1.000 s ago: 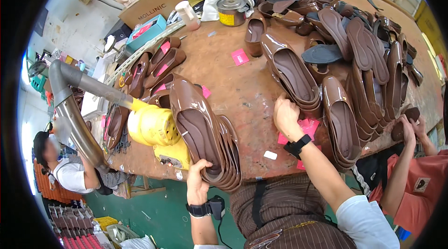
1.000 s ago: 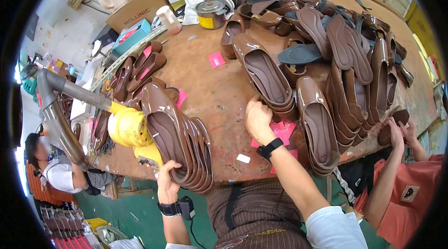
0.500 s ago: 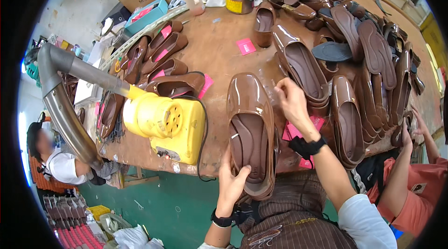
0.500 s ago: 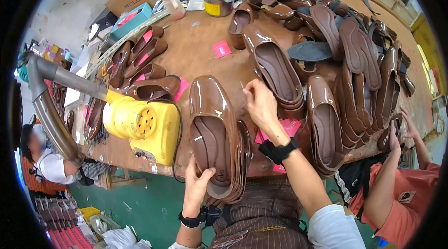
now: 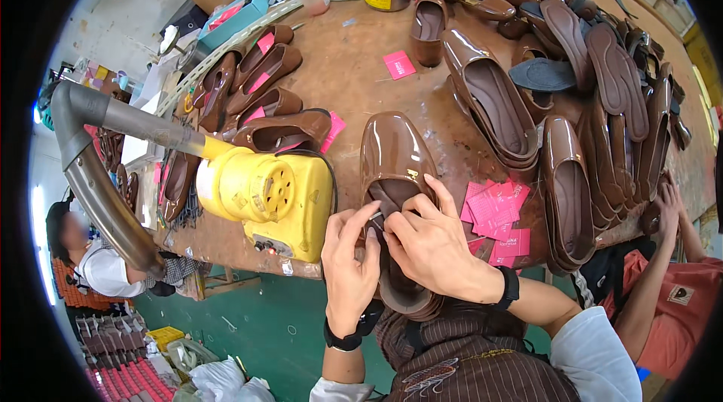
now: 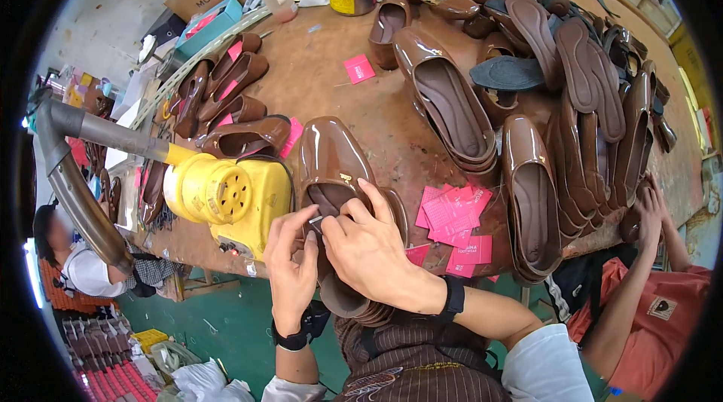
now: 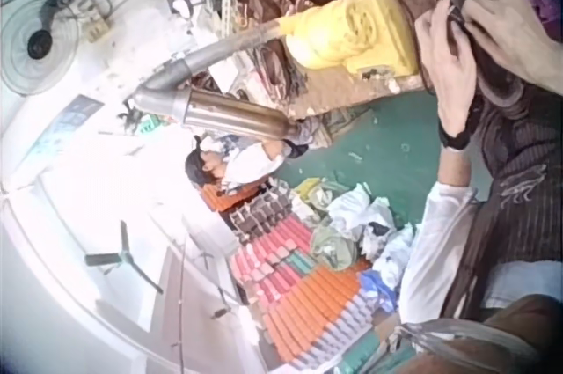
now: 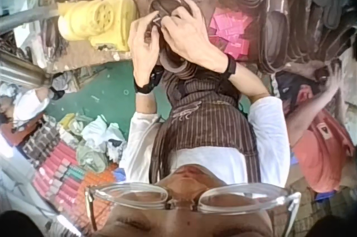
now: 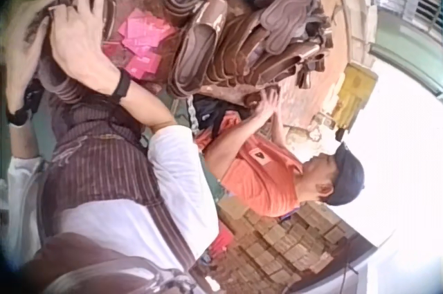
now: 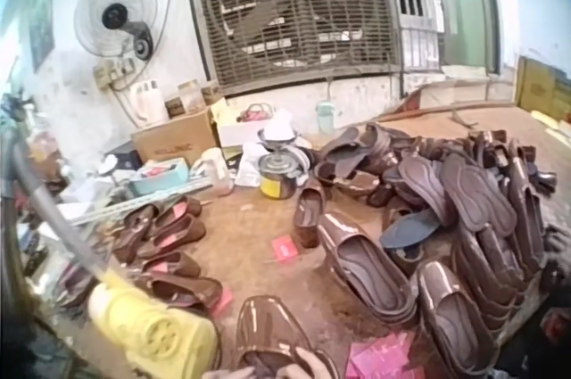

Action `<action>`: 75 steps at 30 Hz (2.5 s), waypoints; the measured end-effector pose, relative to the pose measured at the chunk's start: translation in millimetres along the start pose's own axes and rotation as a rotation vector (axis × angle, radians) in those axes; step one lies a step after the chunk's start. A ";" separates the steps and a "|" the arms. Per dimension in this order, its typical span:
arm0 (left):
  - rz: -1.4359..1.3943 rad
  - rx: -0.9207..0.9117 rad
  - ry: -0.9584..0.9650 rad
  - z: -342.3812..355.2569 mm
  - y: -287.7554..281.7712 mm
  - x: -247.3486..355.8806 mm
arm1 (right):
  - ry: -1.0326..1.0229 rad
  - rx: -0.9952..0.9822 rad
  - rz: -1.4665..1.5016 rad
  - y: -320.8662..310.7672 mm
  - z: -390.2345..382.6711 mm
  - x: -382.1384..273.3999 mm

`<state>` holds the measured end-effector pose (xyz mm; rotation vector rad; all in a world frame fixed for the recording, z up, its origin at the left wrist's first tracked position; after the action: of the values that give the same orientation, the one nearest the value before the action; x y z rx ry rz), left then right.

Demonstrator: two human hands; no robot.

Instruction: The person attaches pink tags to the insoles of brown patent leather shoes using a small metal fastener. They pick up a shoe, insert the fastener through the tag and the shoe's insole, and secure it. The person repeats this process for multiple shoes, stacking the finished ones on the table.

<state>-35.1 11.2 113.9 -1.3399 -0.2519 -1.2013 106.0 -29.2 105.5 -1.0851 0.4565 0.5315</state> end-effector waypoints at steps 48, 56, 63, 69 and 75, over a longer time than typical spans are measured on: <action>-0.730 0.312 -0.206 -0.1 1.2 -20.5 | 0.232 -0.414 0.515 -59.2 16.6 13.1; -0.823 0.182 -0.202 -7.2 -5.6 -33.1 | 0.253 -0.168 0.331 -25.7 24.6 1.6; -0.825 0.153 -0.230 -12.2 -10.7 -44.8 | 0.218 -0.079 0.429 -13.8 25.3 0.7; -0.815 0.148 -0.240 -7.4 -12.3 -39.7 | 0.193 -0.082 0.417 -10.1 21.3 5.9; -0.758 0.117 -0.235 -3.3 -13.4 -36.7 | 0.246 -0.141 0.412 -12.7 21.6 6.8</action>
<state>-62.8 30.3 93.9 -1.3179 -1.0535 -1.6086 121.1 -12.8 119.0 -1.2040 0.8790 0.8050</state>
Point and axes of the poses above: each hand's wrist, its own z-axis towards the middle knuckle, its own y-axis out of the palm, x = y × z, the point moved 2 cm from there along z, towards the middle knuckle, and after that the axes turned 8 degrees about y, right-handed, at the moved point
